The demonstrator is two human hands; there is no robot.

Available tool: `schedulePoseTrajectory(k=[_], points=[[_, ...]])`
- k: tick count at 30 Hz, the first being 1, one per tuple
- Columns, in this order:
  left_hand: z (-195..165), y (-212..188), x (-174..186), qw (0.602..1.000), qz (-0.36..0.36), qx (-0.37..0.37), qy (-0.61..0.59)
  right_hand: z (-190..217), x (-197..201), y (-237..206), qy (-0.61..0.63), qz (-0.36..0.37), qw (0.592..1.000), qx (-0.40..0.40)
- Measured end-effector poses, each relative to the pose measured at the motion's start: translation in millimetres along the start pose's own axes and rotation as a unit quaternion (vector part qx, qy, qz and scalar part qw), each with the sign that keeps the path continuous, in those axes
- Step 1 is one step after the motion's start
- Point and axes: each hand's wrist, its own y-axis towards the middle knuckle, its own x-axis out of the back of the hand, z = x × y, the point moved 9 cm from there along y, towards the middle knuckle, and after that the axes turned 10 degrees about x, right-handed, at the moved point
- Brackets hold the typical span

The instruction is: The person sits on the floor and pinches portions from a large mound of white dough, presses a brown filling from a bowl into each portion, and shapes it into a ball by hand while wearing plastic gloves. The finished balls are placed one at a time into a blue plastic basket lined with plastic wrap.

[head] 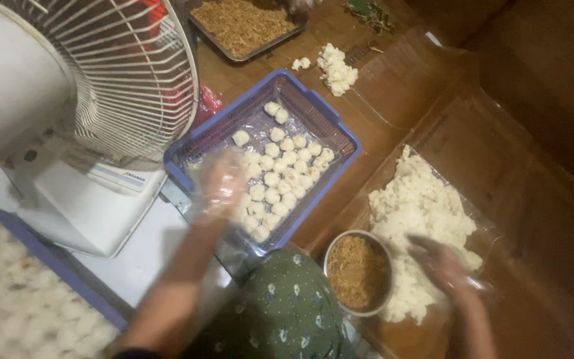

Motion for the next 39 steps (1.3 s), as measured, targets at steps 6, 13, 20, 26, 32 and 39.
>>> schedulePoseTrajectory(k=[6,13,20,26,32,39], points=[[104.0,5.3,-8.1,0.969,-0.020,-0.059,0.238,218.6,-52.0,82.3,0.158,-0.013,0.961,0.228],[98.6,-14.5,-9.6,0.961,-0.009,-0.122,0.247,311.2,-106.2,149.4,-0.155,-0.011,0.966,0.208],[62.8,-26.8,2.2,0.909,-0.136,-0.217,0.328,306.7,-118.3,164.2,-0.234,0.169,0.928,0.235],[83.1,-5.4,-12.3,0.948,0.106,-0.026,0.301,302.0,-106.8,178.9,-0.228,0.094,0.936,0.251],[94.9,-7.8,-12.6,0.939,0.128,0.024,0.318,302.9,-129.1,206.0,-0.203,0.013,0.898,0.390],[95.4,-19.6,-23.1,0.935,0.111,-0.110,0.319,281.4,-254.7,186.3,-0.541,0.207,0.619,0.530]])
